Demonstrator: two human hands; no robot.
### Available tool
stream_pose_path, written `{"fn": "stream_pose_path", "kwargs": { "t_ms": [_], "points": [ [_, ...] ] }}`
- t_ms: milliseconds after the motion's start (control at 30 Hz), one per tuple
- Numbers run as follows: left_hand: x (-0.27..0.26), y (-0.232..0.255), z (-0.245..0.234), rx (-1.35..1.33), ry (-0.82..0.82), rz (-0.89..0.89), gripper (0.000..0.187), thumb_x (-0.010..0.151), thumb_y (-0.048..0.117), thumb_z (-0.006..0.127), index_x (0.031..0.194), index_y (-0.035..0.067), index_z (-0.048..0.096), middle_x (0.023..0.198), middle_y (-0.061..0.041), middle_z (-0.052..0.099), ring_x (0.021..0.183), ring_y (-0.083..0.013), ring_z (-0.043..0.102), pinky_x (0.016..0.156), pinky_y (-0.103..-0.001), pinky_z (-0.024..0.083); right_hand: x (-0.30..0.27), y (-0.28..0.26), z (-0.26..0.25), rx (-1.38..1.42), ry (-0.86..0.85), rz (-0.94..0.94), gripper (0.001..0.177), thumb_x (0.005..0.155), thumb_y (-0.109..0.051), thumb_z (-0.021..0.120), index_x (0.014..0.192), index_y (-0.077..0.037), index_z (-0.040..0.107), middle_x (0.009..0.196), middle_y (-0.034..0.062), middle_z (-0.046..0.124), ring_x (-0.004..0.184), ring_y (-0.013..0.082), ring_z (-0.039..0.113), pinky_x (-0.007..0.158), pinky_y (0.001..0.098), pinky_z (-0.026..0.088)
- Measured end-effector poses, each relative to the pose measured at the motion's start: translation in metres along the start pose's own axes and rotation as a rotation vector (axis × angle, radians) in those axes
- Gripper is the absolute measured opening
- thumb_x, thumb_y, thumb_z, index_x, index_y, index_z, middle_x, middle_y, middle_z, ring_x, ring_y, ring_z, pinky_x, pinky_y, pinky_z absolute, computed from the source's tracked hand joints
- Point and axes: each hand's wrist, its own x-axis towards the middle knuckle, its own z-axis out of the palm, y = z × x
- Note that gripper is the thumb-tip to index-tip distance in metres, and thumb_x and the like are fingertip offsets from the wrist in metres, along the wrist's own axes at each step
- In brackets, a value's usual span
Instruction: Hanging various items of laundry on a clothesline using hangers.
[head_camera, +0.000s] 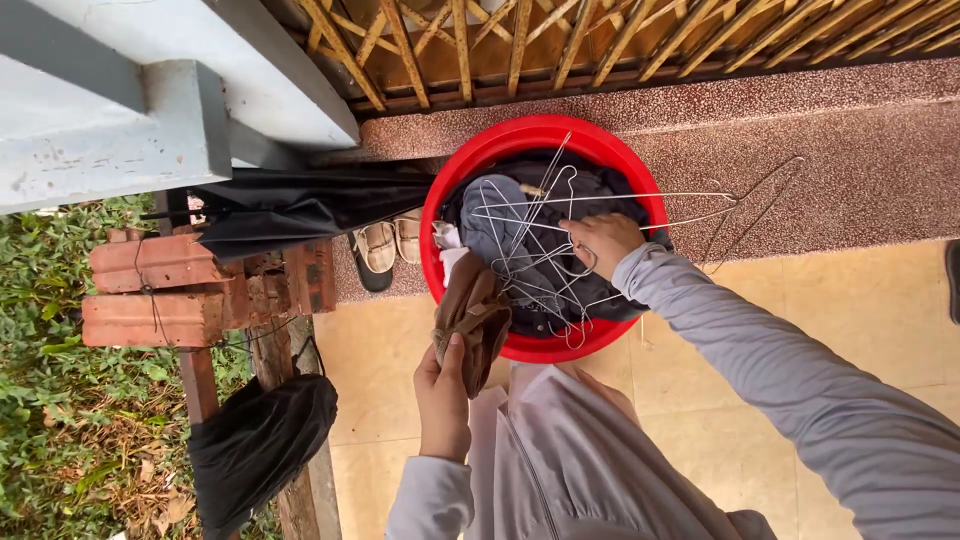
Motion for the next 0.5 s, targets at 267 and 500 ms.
{"fn": "stream_pose_path", "kwargs": {
  "t_ms": [267, 500],
  "points": [
    [0.006, 0.018, -0.005, -0.088, -0.018, 0.062, 0.033, 0.100, 0.023, 0.061, 0.120, -0.002, 0.070, 0.105, -0.005, 0.074, 0.091, -0.0099, 0.068, 0.080, -0.026, 0.055, 0.000, -0.019, -0.011, 0.176, -0.073, 0.208, 0.039, 0.085, -0.021, 0.064, 0.124, -0.021, 0.071, 0.094, 0.0073, 0.074, 0.087, 0.0301, 0.071, 0.080, 0.0437, 0.056],
    [-0.009, 0.036, -0.024, -0.065, -0.026, 0.155, 0.034, 0.102, 0.023, 0.062, 0.121, -0.003, 0.072, 0.104, -0.005, 0.073, 0.089, -0.0093, 0.065, 0.077, -0.027, 0.054, 0.000, -0.004, 0.013, 0.000, -0.465, 0.425, 0.028, 0.088, -0.035, 0.065, 0.111, -0.027, 0.077, 0.107, 0.0077, 0.075, 0.103, 0.0338, 0.070, 0.092, 0.0452, 0.055]
  ]
}}
